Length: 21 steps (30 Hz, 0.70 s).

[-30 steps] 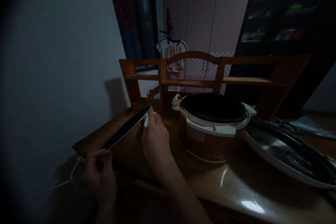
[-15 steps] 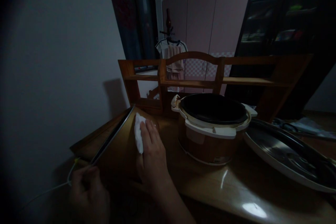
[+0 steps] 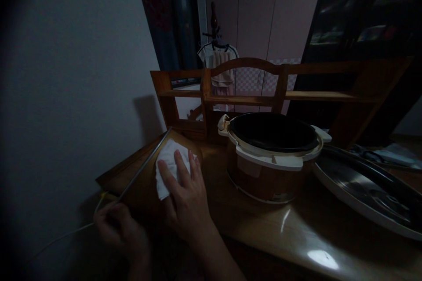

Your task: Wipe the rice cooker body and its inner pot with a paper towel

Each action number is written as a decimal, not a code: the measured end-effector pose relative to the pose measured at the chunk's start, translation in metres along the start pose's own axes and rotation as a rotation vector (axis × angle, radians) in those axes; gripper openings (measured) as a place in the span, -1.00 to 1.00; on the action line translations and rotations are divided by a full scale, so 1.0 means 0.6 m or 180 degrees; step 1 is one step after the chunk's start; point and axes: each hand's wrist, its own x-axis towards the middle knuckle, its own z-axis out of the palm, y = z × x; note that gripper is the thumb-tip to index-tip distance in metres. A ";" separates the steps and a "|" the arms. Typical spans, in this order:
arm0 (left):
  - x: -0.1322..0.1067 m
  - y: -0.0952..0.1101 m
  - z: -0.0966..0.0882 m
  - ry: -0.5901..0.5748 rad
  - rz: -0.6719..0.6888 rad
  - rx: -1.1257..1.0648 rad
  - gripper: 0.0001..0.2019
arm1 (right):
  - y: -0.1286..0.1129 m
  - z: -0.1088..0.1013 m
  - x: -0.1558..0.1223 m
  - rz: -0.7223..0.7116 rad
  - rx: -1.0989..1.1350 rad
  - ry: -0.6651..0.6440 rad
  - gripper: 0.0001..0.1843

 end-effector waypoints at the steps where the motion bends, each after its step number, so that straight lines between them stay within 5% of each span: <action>1: 0.002 0.000 0.001 0.0039 -0.0046 -0.0036 -0.81 | 0.002 -0.001 -0.003 -0.0117 -0.0012 0.0044 -0.22; 7: 0.008 0.018 0.010 0.0143 -0.0406 -0.0276 -0.81 | 0.005 0.002 -0.009 -0.0332 -0.0141 0.0439 -0.34; 14: 0.009 0.024 0.011 -0.0033 -0.0234 -0.0220 -0.83 | -0.002 0.001 -0.004 -0.0023 -0.0317 0.0957 -0.29; 21: 0.011 0.004 0.004 -0.0210 -0.0003 -0.0196 -0.81 | -0.013 -0.004 0.010 0.0192 -0.0425 0.0853 -0.24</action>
